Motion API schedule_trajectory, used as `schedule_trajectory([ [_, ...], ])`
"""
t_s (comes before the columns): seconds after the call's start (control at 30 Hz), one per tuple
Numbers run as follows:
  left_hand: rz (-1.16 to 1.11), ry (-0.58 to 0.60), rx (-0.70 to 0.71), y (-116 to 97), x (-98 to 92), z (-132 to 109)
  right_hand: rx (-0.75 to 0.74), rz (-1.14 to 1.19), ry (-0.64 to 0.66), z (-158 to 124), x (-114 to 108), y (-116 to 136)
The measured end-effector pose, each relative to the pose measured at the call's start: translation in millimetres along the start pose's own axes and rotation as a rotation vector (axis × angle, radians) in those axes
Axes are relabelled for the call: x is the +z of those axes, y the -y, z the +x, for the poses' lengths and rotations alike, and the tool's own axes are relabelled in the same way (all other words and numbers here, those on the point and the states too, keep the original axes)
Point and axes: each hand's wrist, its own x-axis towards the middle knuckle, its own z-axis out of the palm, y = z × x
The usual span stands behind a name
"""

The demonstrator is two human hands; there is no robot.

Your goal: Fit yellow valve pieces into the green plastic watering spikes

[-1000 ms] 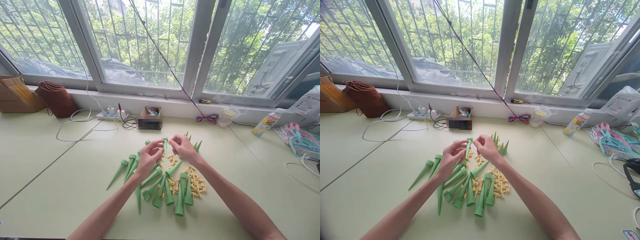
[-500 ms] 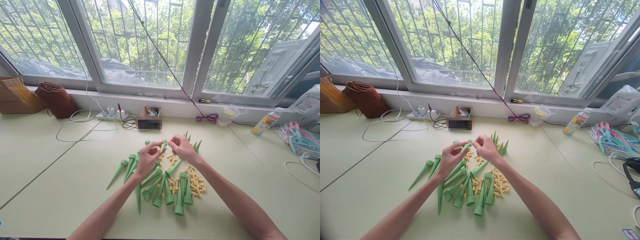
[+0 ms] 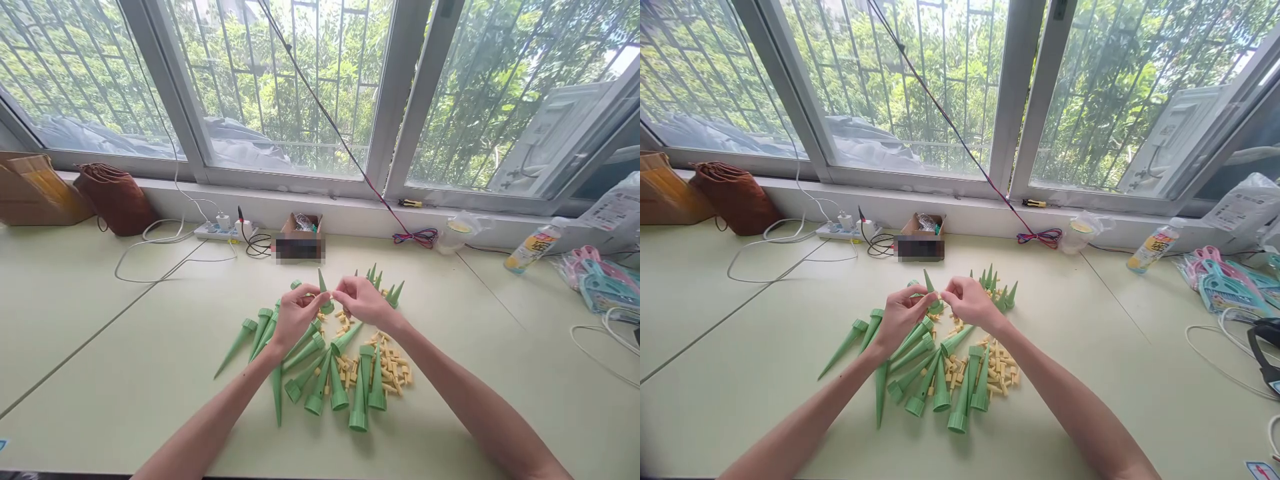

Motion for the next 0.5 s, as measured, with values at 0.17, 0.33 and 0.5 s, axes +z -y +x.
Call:
schedule_trajectory([
  [0.17,0.017,-0.001,-0.042,-1.7,0.7,-1.3,-0.003,-0.008,0.003,0.1,-0.2,1.5],
  [0.33,-0.004,0.006,-0.113,-2.5,1.5,-0.6,-0.027,-0.036,-0.005,-0.3,-0.9,2.1],
  [0.5,-0.096,0.038,-0.187,0.0,1.0,0.9,-0.078,-0.025,0.011,-0.6,-0.9,1.0],
])
